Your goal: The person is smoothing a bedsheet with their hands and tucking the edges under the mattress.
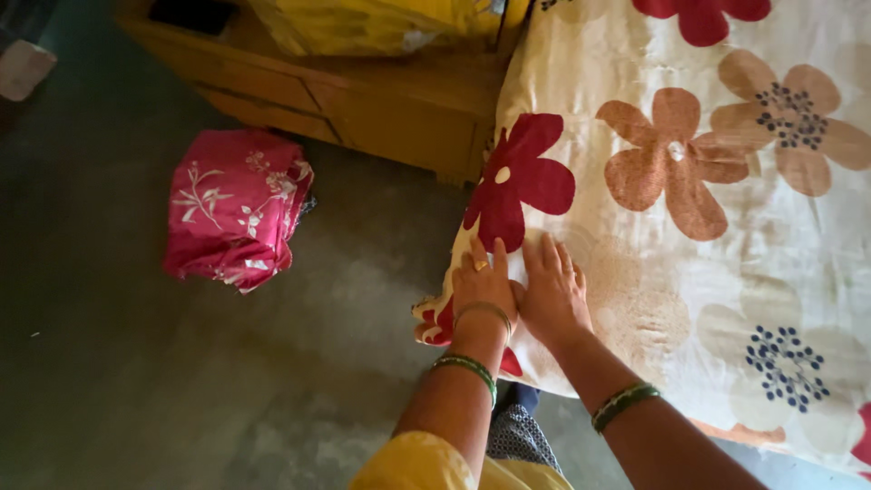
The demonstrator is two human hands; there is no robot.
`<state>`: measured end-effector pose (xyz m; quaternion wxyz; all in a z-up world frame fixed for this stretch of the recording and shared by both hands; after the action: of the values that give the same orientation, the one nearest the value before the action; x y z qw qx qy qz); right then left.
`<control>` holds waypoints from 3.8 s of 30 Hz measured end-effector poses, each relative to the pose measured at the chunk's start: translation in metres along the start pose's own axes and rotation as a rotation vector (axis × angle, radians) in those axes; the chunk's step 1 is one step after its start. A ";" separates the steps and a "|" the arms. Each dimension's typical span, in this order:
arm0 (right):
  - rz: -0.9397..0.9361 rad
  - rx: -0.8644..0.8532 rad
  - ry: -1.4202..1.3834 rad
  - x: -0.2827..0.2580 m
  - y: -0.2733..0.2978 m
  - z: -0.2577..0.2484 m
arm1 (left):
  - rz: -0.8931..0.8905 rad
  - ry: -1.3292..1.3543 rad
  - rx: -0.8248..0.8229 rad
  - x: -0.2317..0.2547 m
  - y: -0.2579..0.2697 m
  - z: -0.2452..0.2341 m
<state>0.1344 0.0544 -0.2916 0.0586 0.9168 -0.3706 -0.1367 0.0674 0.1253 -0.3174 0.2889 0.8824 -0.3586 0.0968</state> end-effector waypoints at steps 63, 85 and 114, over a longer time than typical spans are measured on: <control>-0.103 0.222 0.275 0.030 -0.079 -0.016 | -0.110 0.704 0.488 -0.050 -0.095 -0.035; -0.062 0.183 0.224 0.027 -0.090 -0.028 | 0.332 0.245 0.450 0.073 -0.160 -0.072; 0.112 0.064 0.212 0.024 -0.144 -0.040 | -0.191 0.560 0.071 -0.088 -0.129 0.054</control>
<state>0.2583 0.1415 -0.2889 0.0758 0.9053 -0.4172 -0.0239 0.0908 0.2188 -0.4512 0.3533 0.8605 -0.1768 0.3216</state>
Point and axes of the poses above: each hand's wrist, its own y-axis away from the middle knuckle, its own z-axis out of the palm, x = y × z, the point moved 9 cm from there along -y, towards the middle knuckle, and after that the axes turned 4 degrees about y, right-handed, at the moved point
